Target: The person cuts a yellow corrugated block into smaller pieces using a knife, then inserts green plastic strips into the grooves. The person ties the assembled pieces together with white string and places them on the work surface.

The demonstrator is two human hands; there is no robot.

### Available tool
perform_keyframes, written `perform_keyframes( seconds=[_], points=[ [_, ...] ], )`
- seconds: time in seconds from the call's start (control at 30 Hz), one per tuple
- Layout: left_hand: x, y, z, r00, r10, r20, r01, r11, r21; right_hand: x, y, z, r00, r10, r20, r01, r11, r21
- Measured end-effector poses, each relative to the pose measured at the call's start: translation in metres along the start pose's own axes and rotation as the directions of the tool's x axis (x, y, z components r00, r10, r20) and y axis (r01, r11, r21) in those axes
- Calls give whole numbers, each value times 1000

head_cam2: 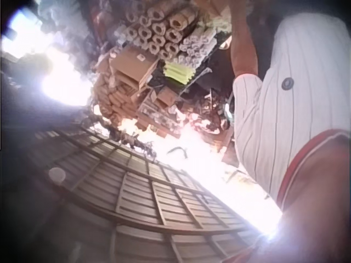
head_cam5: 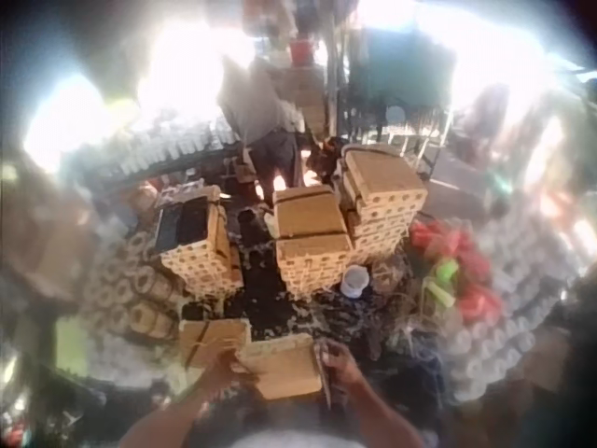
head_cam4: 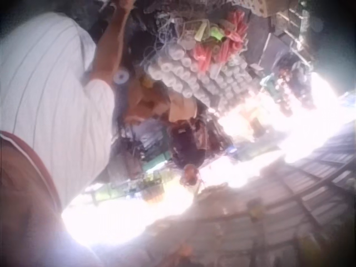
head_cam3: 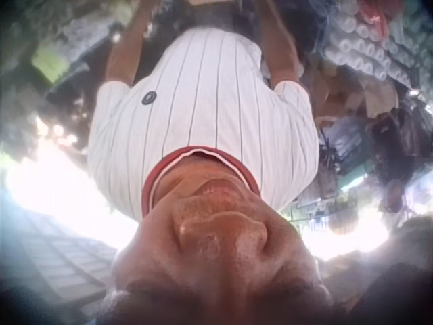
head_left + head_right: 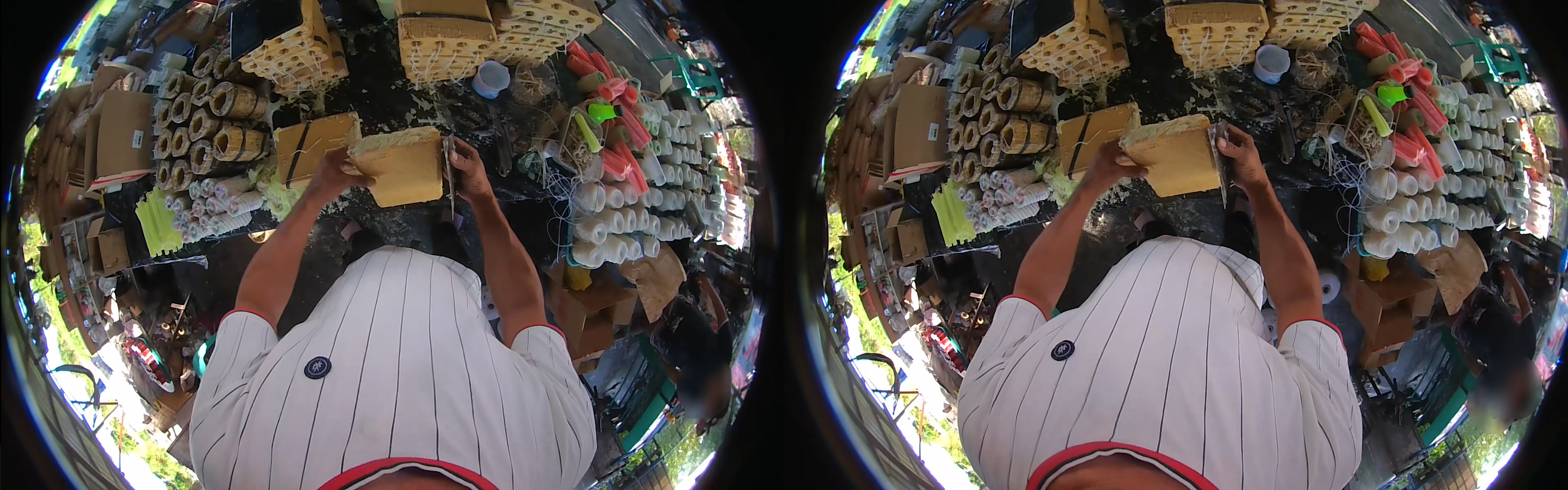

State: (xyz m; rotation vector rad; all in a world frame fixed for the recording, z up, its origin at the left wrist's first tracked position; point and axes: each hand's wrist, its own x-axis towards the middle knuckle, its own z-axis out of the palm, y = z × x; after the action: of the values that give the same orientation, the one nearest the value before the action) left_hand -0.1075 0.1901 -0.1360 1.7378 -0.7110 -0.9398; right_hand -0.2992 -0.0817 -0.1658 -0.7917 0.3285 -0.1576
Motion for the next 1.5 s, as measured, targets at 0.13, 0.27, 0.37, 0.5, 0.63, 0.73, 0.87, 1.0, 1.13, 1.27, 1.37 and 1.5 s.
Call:
perform_keyframes(
  seconds=[0.13,0.27,0.37,0.5,0.63,0.73,0.87,1.0,1.13,1.27,1.37,1.5],
  points=[
    [0,12,66,970,78,-230,-89,995,-38,-5,-3,-16,999,52,8,-53,993,105],
    [-14,67,74,965,113,-235,-21,932,362,-36,-31,-40,987,43,-158,-8,976,216],
    [-30,120,80,980,159,-121,-43,760,649,-72,-55,-30,935,-24,-354,71,990,120],
    [-30,130,94,1000,15,-12,2,541,841,-103,-71,13,918,-40,-394,-233,749,-620],
    [-18,103,103,996,-77,52,-10,474,881,-121,-67,68,938,52,-343,-322,504,-801],
    [-7,93,116,993,-118,10,40,417,908,-128,-25,59,973,-164,-160,-50,528,-848],
    [-6,81,120,998,-43,-49,63,420,905,-129,-10,53,959,-285,1,112,372,-921],
    [-6,68,127,995,-44,-90,100,491,865,-127,-9,46,972,-232,47,116,298,-948],
    [-10,61,131,985,-125,-115,160,455,876,-124,-18,49,990,-128,51,87,293,-952],
    [-8,69,135,989,-109,-102,141,445,884,-124,-24,65,986,-161,33,69,226,-972],
    [-6,67,135,993,-83,-85,114,464,878,-114,-18,69,976,-216,-24,30,242,-970],
    [-15,67,139,996,-59,-74,93,478,874,-86,14,46,981,-23,-191,-183,202,-962]
  ],
)
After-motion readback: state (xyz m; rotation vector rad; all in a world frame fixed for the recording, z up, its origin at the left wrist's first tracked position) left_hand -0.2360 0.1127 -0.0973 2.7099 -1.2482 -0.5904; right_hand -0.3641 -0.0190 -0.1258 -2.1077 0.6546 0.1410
